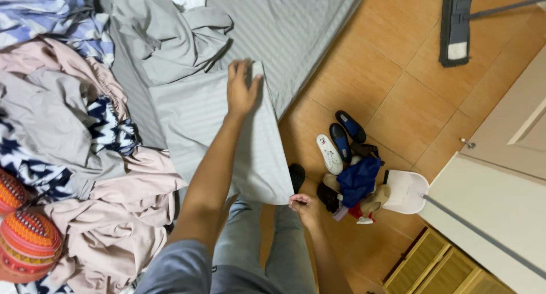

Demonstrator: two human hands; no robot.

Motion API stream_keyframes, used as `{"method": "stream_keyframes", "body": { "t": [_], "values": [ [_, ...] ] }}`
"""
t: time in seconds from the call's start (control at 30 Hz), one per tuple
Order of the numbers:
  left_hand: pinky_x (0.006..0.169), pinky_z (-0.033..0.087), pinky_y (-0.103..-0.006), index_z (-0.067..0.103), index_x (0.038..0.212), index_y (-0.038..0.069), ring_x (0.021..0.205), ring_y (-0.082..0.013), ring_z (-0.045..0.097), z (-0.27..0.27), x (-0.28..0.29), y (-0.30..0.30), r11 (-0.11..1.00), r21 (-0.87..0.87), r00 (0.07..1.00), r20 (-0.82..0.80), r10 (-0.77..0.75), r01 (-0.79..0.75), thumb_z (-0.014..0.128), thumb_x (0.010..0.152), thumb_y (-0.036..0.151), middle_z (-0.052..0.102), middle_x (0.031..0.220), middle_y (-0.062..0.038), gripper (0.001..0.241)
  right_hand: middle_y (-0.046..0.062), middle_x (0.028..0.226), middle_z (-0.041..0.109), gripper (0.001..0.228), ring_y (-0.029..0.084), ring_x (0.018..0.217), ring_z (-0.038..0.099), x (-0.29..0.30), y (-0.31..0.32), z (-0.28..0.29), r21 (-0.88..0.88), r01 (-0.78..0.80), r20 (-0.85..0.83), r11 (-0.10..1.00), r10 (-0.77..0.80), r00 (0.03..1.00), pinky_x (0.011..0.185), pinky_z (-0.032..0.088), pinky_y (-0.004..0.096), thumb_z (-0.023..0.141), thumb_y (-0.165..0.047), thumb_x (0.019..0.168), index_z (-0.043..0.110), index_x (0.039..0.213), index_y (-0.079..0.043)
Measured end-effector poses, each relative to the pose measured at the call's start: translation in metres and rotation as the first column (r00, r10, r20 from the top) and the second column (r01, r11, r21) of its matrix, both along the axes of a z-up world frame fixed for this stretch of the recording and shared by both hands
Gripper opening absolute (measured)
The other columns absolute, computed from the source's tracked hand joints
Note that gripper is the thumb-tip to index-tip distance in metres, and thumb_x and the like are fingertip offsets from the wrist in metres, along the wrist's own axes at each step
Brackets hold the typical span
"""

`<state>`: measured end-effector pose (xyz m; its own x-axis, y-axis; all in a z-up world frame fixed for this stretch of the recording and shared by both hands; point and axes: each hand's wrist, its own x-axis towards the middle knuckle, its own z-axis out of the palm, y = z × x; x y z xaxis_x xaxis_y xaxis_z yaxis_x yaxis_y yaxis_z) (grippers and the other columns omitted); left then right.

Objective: The person folds several gray shirts on a bed, smoothing each one before folding it into a neat rectangle. The folded shirts are stacked on top of a pre-existing pile of folded clothes on the right side of the bed.

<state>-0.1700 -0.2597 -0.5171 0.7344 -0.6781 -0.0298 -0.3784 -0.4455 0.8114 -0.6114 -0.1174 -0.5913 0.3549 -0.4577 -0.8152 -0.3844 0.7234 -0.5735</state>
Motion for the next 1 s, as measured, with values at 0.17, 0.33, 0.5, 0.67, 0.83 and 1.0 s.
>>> {"method": "stream_keyframes", "body": {
  "t": [0.17, 0.33, 0.5, 0.67, 0.83, 1.0],
  "values": [
    [0.118, 0.029, -0.0550, 0.040, 0.153, -0.001, 0.143, -0.0482, 0.038, 0.021, -0.050, 0.178, 0.955, 0.158, 0.929, 0.315, 0.194, -0.252, 0.073, 0.094, 0.027, 0.037, 0.155, -0.033, 0.073, 0.011, 0.089, 0.077, 0.016, 0.018, 0.077, 0.073, 0.003, -0.016, 0.018, -0.003, -0.093, -0.044, 0.996, 0.092, 0.995, 0.070, 0.059, 0.029, 0.076, -0.002, 0.084, 0.075, 0.099, 0.004],
    [0.116, 0.025, -0.0582, 0.037, 0.152, -0.004, 0.140, -0.0500, 0.034, 0.016, -0.123, 0.330, 0.776, 0.402, 0.863, 0.364, 0.350, -0.485, 0.076, 0.088, 0.041, 0.037, 0.151, -0.036, 0.088, 0.012, 0.088, 0.077, 0.017, 0.018, 0.077, 0.074, -0.006, -0.032, -0.002, -0.062, -0.195, 0.014, 0.979, 0.196, 0.980, 0.070, 0.058, 0.029, 0.076, -0.005, 0.085, 0.075, 0.100, 0.005],
    [0.076, 0.046, -0.0418, 0.063, 0.109, -0.002, 0.082, -0.0310, 0.055, -0.052, -0.169, 0.396, 0.702, 0.353, 0.732, -0.065, 0.678, -0.618, 0.078, 0.089, 0.028, 0.059, 0.088, -0.020, 0.040, 0.011, 0.092, 0.076, 0.018, 0.018, 0.079, 0.073, -0.021, -0.044, -0.033, 0.022, -0.236, -0.026, 0.971, 0.237, 0.971, 0.072, 0.059, 0.029, 0.075, -0.004, 0.087, 0.072, 0.103, 0.004],
    [0.064, 0.048, -0.0368, 0.069, 0.093, -0.001, 0.067, -0.0210, 0.054, -0.079, -0.187, 0.424, 0.753, 0.257, 0.707, -0.260, 0.657, -0.606, 0.072, 0.096, 0.019, 0.061, 0.073, -0.013, 0.021, 0.011, 0.093, 0.076, 0.017, 0.019, 0.082, 0.075, 0.008, -0.054, 0.014, 0.005, -0.283, -0.097, 0.959, 0.282, 0.954, 0.073, 0.059, 0.028, 0.075, -0.003, 0.086, 0.073, 0.102, 0.003],
    [0.061, 0.049, -0.0339, 0.060, 0.091, -0.001, 0.062, -0.0171, 0.055, -0.037, -0.195, 0.437, 0.715, 0.177, 0.716, -0.068, 0.695, -0.677, 0.065, 0.096, 0.008, 0.060, 0.072, -0.010, 0.011, 0.011, 0.093, 0.077, 0.018, 0.020, 0.083, 0.075, 0.015, -0.056, 0.017, 0.020, -0.311, -0.117, 0.950, 0.312, 0.943, 0.073, 0.058, 0.029, 0.076, -0.003, 0.086, 0.074, 0.102, 0.003],
    [0.050, 0.056, -0.0315, 0.050, 0.096, -0.003, 0.056, -0.0180, 0.068, -0.016, -0.205, 0.448, 0.613, 0.197, 0.407, -0.589, 0.698, -0.765, 0.059, 0.101, 0.004, 0.054, 0.076, -0.006, 0.013, 0.010, 0.091, 0.077, 0.019, 0.020, 0.082, 0.075, 0.013, -0.050, 0.007, 0.019, -0.298, -0.126, 0.954, 0.298, 0.946, 0.073, 0.057, 0.028, 0.075, -0.001, 0.084, 0.074, 0.102, 0.002]
  ]
}}
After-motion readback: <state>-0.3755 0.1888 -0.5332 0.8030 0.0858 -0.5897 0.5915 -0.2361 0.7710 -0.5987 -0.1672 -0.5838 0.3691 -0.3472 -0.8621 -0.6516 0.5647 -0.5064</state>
